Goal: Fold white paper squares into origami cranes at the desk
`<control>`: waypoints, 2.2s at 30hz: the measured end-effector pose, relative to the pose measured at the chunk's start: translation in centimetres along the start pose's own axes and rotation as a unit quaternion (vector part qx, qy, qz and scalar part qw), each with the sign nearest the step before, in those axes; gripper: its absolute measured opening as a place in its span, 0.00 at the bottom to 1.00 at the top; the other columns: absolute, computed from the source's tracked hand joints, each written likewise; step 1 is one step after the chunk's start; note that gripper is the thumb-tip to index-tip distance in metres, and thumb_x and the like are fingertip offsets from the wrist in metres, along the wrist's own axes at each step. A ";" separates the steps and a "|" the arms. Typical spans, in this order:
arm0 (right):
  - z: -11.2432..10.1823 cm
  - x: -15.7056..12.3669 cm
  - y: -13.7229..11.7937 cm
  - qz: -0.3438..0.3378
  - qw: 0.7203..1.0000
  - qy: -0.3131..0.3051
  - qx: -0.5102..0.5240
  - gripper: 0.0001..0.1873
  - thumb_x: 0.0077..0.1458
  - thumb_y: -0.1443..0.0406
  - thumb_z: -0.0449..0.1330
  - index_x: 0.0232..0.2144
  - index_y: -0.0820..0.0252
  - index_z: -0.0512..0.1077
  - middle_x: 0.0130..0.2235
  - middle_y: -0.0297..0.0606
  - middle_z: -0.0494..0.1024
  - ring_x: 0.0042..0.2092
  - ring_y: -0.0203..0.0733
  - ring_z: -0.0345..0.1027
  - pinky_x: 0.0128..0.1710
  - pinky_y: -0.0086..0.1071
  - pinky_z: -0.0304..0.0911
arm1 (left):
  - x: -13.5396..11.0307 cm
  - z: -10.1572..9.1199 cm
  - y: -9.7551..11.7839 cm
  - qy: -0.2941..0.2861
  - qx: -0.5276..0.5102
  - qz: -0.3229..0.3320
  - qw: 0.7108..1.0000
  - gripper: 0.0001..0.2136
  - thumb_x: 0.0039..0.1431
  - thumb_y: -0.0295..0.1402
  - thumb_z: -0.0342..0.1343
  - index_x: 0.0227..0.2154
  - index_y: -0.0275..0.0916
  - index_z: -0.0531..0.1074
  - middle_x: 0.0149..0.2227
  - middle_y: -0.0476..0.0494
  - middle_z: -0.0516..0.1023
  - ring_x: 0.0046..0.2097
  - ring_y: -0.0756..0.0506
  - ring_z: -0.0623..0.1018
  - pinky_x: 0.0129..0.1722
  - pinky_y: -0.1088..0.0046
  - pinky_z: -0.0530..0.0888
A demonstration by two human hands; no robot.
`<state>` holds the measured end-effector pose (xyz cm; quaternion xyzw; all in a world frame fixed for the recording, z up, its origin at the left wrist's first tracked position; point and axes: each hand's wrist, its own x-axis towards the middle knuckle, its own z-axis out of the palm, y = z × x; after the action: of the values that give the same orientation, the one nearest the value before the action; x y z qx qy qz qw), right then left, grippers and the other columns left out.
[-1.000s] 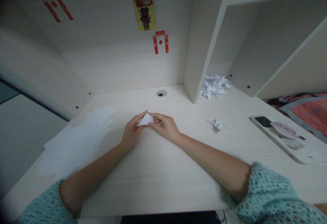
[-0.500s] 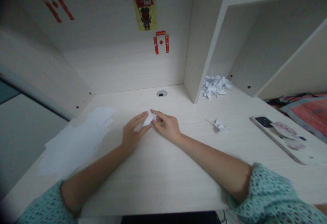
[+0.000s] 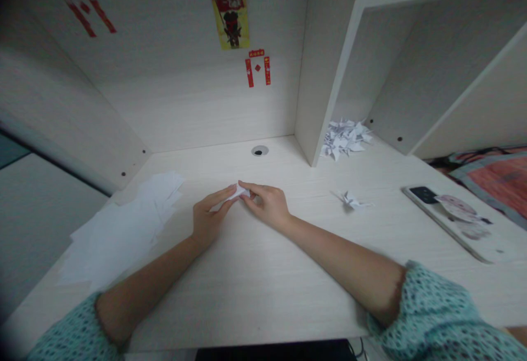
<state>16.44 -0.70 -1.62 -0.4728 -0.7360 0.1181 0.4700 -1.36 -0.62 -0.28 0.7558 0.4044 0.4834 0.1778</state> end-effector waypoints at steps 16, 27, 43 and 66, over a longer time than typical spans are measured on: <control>-0.2 0.2 -0.1 0.030 0.999 0.012 0.042 0.17 0.55 0.64 0.56 0.47 0.54 0.72 0.30 0.33 0.78 0.31 0.36 0.71 0.34 0.29 0.66 | 0.0 0.1 0.0 -0.011 0.007 0.023 1.000 0.15 0.53 0.36 0.59 0.45 0.48 0.74 0.47 0.48 0.77 0.47 0.43 0.77 0.49 0.60 0.74; 0.0 0.1 0.0 0.037 0.997 0.000 0.070 0.16 0.53 0.65 0.56 0.45 0.55 0.71 0.27 0.31 0.74 0.30 0.35 0.69 0.33 0.28 0.64 | 0.0 0.1 0.1 0.004 -0.011 0.028 1.000 0.11 0.54 0.34 0.59 0.42 0.48 0.76 0.44 0.49 0.79 0.45 0.44 0.78 0.48 0.62 0.75; -0.1 0.3 0.0 0.059 0.997 0.015 0.046 0.15 0.51 0.66 0.56 0.43 0.56 0.71 0.25 0.31 0.73 0.28 0.36 0.69 0.32 0.28 0.63 | -0.1 -0.1 0.0 0.015 0.063 0.056 0.996 0.19 0.49 0.38 0.63 0.46 0.47 0.73 0.46 0.46 0.78 0.47 0.43 0.77 0.48 0.61 0.74; 0.4 0.2 0.1 0.075 0.994 0.002 0.076 0.12 0.48 0.67 0.56 0.39 0.56 0.67 0.24 0.28 0.68 0.27 0.35 0.65 0.31 0.28 0.61 | 0.1 -0.2 -0.5 0.013 0.091 0.127 0.988 0.10 0.53 0.32 0.60 0.39 0.48 0.76 0.39 0.49 0.81 0.44 0.44 0.79 0.42 0.65 0.73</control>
<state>16.17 -0.36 -1.73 -0.4896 -0.6862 0.2077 0.4963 -1.75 -0.24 -0.47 0.8077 0.3493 0.4733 0.0402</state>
